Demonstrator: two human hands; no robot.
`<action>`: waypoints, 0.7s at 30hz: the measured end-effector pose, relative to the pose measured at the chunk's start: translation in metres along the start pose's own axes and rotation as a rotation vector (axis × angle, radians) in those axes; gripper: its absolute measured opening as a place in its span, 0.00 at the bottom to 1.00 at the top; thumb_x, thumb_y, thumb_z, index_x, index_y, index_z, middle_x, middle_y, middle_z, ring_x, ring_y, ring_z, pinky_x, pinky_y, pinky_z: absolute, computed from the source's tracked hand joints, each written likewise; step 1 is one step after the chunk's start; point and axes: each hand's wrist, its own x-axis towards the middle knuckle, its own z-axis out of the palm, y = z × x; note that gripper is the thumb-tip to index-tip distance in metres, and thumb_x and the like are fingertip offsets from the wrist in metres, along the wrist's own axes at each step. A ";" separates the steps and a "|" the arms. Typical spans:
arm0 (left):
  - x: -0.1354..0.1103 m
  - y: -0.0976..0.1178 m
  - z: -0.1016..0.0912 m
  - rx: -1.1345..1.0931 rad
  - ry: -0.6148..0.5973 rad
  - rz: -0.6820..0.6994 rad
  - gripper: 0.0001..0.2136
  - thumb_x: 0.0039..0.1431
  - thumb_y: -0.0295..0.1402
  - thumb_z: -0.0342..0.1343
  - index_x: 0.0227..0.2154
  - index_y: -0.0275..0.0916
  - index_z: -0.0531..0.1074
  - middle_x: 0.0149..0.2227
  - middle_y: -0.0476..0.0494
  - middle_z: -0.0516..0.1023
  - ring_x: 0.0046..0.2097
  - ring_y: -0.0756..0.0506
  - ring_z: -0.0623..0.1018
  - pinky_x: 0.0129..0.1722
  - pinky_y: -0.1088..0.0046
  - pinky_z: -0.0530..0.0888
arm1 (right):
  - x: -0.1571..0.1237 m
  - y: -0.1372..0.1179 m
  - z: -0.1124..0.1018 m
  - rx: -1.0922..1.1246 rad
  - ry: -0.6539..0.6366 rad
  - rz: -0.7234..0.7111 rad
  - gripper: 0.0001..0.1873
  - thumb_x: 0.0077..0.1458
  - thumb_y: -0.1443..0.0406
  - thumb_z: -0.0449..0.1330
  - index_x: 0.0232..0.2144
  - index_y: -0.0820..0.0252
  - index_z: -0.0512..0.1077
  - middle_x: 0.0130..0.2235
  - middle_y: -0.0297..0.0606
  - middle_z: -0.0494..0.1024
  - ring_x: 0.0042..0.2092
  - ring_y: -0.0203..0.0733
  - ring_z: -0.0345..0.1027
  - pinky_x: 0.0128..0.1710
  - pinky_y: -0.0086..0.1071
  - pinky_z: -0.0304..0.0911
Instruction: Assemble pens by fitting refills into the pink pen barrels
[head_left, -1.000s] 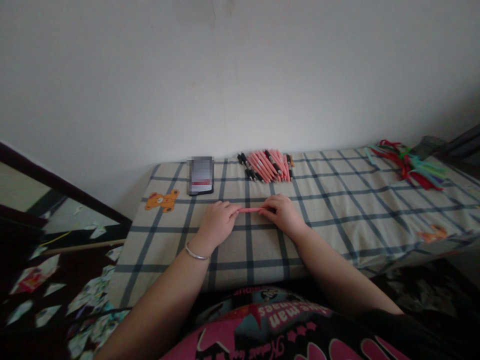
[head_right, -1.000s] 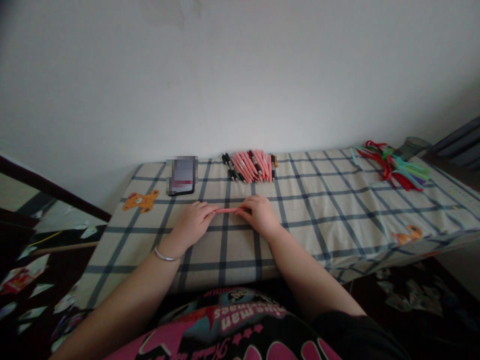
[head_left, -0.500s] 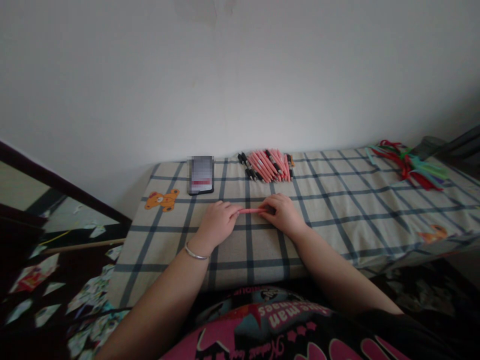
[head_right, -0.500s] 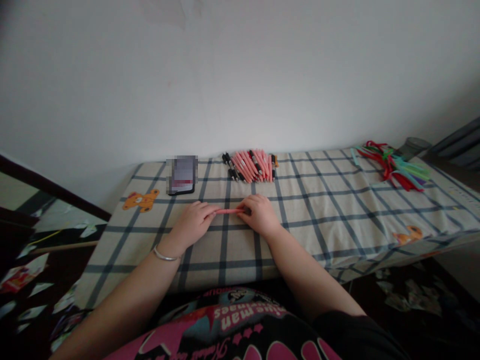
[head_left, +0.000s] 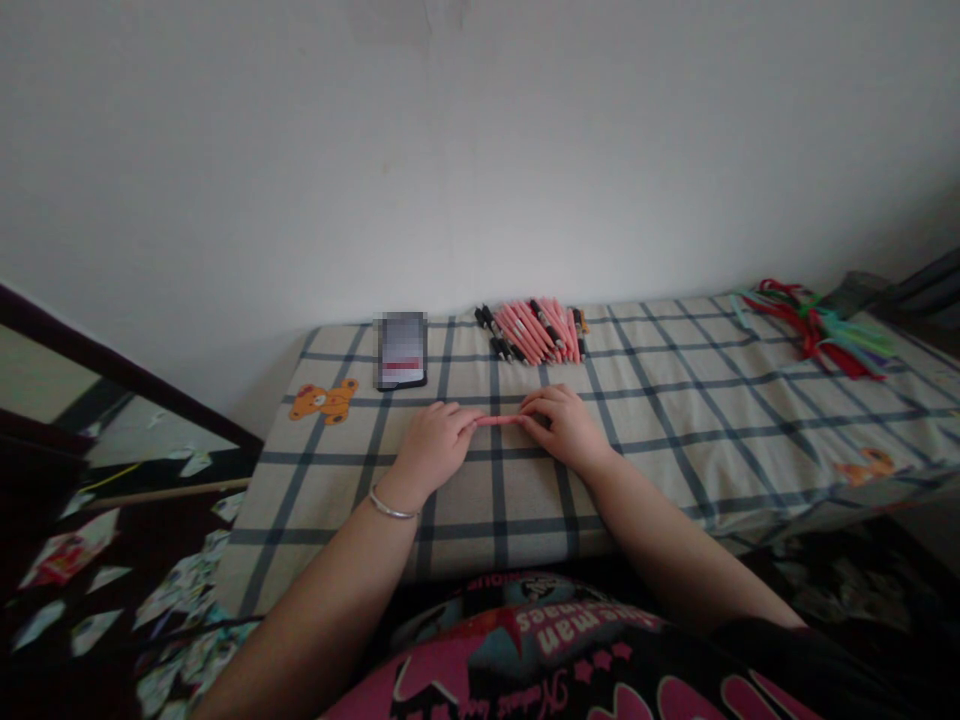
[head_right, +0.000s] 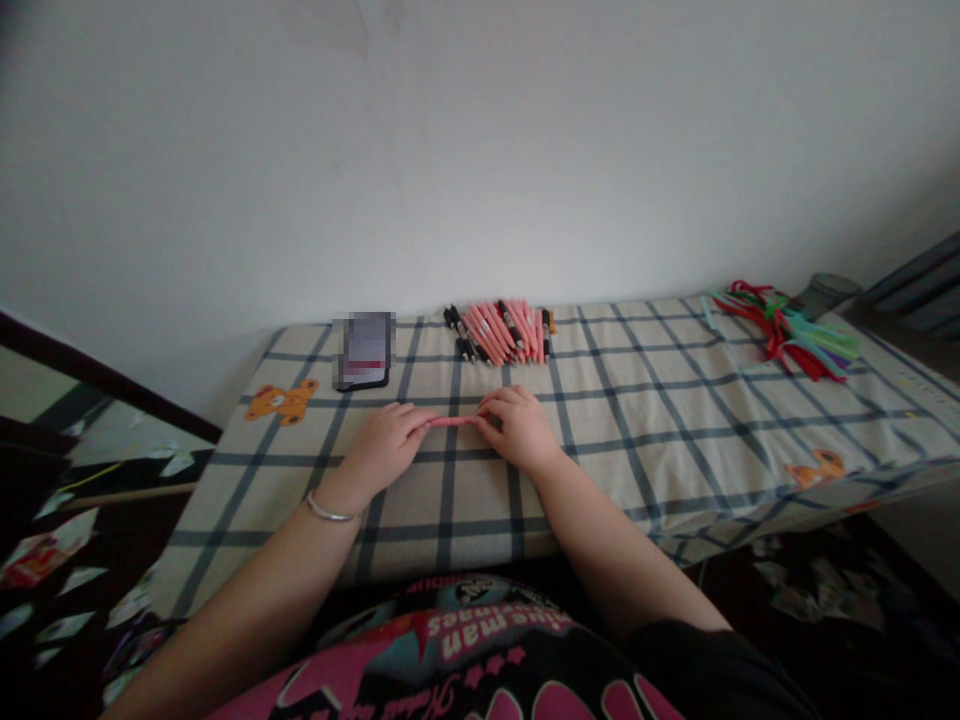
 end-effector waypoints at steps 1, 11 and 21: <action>0.000 0.000 0.000 -0.001 0.000 0.000 0.12 0.62 0.31 0.47 0.43 0.41 0.74 0.36 0.44 0.76 0.40 0.44 0.72 0.41 0.66 0.68 | 0.000 0.000 0.000 0.006 0.004 -0.004 0.05 0.55 0.63 0.59 0.31 0.57 0.74 0.36 0.38 0.77 0.41 0.44 0.67 0.45 0.40 0.62; 0.000 -0.001 -0.001 0.004 -0.002 0.001 0.12 0.62 0.32 0.47 0.43 0.41 0.74 0.35 0.44 0.75 0.40 0.44 0.72 0.40 0.66 0.68 | 0.000 0.001 -0.001 0.031 0.019 -0.020 0.04 0.51 0.64 0.62 0.32 0.57 0.73 0.37 0.38 0.77 0.42 0.44 0.67 0.45 0.39 0.61; 0.000 0.001 -0.002 0.009 -0.009 0.002 0.12 0.62 0.32 0.47 0.43 0.42 0.74 0.35 0.44 0.75 0.39 0.44 0.72 0.40 0.66 0.68 | 0.000 0.000 0.000 0.032 0.019 0.003 0.05 0.49 0.66 0.63 0.32 0.57 0.73 0.37 0.38 0.76 0.42 0.45 0.66 0.45 0.40 0.61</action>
